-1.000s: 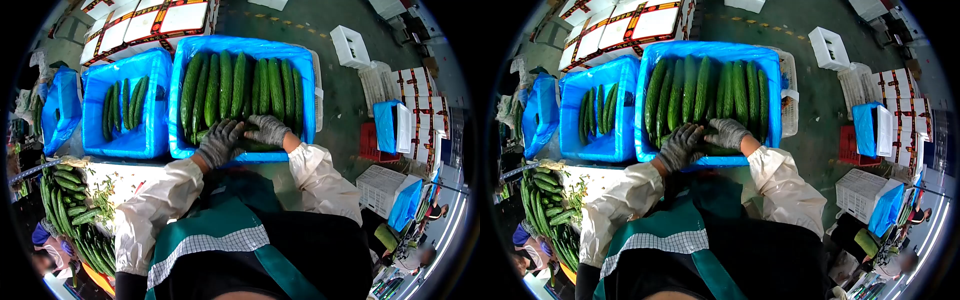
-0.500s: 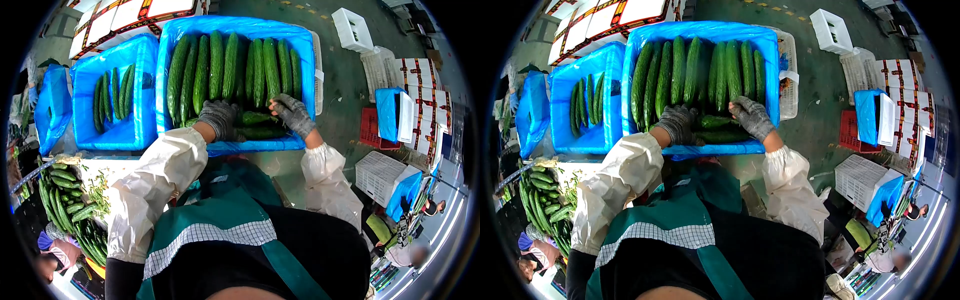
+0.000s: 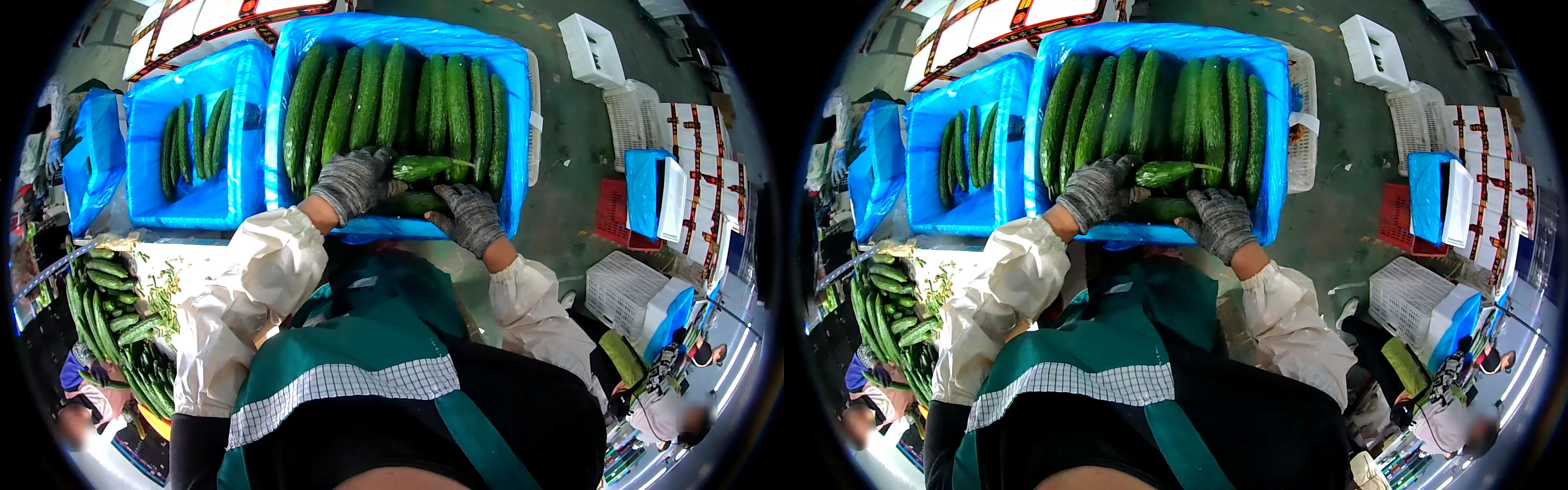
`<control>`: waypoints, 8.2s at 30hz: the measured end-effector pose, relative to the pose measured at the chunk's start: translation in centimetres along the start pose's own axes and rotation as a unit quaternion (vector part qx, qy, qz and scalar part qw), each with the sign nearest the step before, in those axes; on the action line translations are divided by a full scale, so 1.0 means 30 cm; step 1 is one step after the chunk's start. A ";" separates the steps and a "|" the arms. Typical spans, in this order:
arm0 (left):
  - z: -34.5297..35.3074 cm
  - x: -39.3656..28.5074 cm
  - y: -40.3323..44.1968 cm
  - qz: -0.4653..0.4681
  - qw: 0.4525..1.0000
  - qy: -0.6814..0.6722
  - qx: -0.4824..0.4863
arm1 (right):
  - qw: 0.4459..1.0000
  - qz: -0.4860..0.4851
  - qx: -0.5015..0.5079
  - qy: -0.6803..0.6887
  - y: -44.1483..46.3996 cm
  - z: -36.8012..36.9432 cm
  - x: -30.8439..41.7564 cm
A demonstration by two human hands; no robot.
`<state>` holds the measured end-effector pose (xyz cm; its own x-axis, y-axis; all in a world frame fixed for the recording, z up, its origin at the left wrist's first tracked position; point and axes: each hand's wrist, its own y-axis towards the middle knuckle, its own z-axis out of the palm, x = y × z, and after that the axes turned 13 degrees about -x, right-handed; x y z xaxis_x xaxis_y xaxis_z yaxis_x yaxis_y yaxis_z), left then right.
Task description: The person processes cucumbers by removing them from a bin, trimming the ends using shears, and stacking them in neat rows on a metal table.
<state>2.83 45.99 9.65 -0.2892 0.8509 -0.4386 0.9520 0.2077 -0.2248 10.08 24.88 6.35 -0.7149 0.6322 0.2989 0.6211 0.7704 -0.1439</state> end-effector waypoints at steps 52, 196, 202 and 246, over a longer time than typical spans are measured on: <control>-0.065 0.523 -1.370 -0.199 0.428 -0.852 -0.226 | 0.611 -0.777 -0.068 0.136 0.143 0.054 1.341; -0.067 0.612 -1.527 0.108 0.226 -0.823 -0.510 | 0.629 0.056 0.595 0.496 -0.202 0.160 1.430; -0.031 0.643 -1.526 0.043 0.214 -0.824 -0.523 | 0.577 0.111 0.586 0.559 -0.181 0.240 1.445; -0.026 0.675 -1.530 -0.178 0.005 -0.701 -0.690 | 0.688 0.044 0.386 0.613 -0.190 0.228 1.352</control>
<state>-46.64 54.07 11.77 0.9082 0.0387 -0.4167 -0.3207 0.7042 -0.6334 -24.66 46.69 12.84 0.4165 0.4994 0.7597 -0.0503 0.8470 -0.5293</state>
